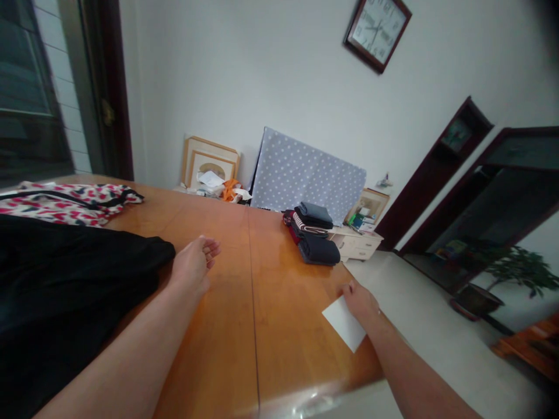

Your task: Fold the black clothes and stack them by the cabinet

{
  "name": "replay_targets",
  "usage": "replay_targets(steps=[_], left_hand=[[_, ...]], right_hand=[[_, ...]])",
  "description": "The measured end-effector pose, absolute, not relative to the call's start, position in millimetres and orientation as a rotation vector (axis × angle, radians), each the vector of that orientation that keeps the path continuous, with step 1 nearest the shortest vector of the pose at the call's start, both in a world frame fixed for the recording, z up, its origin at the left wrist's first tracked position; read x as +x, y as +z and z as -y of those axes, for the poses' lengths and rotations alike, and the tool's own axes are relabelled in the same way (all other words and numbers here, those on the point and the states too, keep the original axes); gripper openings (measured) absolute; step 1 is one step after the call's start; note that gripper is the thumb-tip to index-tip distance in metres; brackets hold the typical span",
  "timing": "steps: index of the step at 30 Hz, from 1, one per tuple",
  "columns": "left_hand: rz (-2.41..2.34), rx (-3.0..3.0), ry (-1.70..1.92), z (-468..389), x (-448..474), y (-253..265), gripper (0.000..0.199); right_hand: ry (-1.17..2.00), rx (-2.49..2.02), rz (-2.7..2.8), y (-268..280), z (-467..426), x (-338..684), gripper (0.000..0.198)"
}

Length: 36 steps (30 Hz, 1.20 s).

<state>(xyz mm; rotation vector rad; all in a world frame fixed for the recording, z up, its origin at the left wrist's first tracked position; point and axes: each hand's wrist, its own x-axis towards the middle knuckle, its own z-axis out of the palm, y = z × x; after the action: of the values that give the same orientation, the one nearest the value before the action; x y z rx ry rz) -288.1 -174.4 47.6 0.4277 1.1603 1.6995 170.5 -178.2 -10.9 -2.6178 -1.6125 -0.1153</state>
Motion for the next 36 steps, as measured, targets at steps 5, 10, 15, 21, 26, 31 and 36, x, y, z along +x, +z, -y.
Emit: replay_targets(steps=[5,10,15,21,26,31,36], left_hand=[[-1.167,0.408,1.704,175.1,-288.4,48.8,0.018],[-1.164,0.415,1.716,174.3,-288.7,48.0,0.019],[-1.148,0.416,1.719,173.4,-289.6,47.0,0.019],[-1.146,0.406,1.719,172.8,-290.3,46.5,0.019],[-1.146,0.416,1.724,172.1,-290.5,45.3,0.019],[-1.127,0.443,1.723,171.8,-290.8,43.7,0.02],[-1.136,0.431,1.724,172.6,-290.3,45.0,0.019]], right_hand=[[-0.1,-2.611,1.585,-11.9,176.7,172.1,0.052],[-0.108,-2.63,1.621,-11.4,176.9,172.9,0.051],[-0.13,-2.612,1.637,-11.0,178.0,172.7,0.048],[-0.113,-2.618,1.634,-10.9,178.7,172.2,0.048],[-0.101,-2.61,1.634,-10.6,177.3,173.6,0.048],[-0.081,-2.614,1.638,-9.9,176.7,173.3,0.049],[0.036,-2.57,1.521,-8.8,178.4,169.5,0.043]])
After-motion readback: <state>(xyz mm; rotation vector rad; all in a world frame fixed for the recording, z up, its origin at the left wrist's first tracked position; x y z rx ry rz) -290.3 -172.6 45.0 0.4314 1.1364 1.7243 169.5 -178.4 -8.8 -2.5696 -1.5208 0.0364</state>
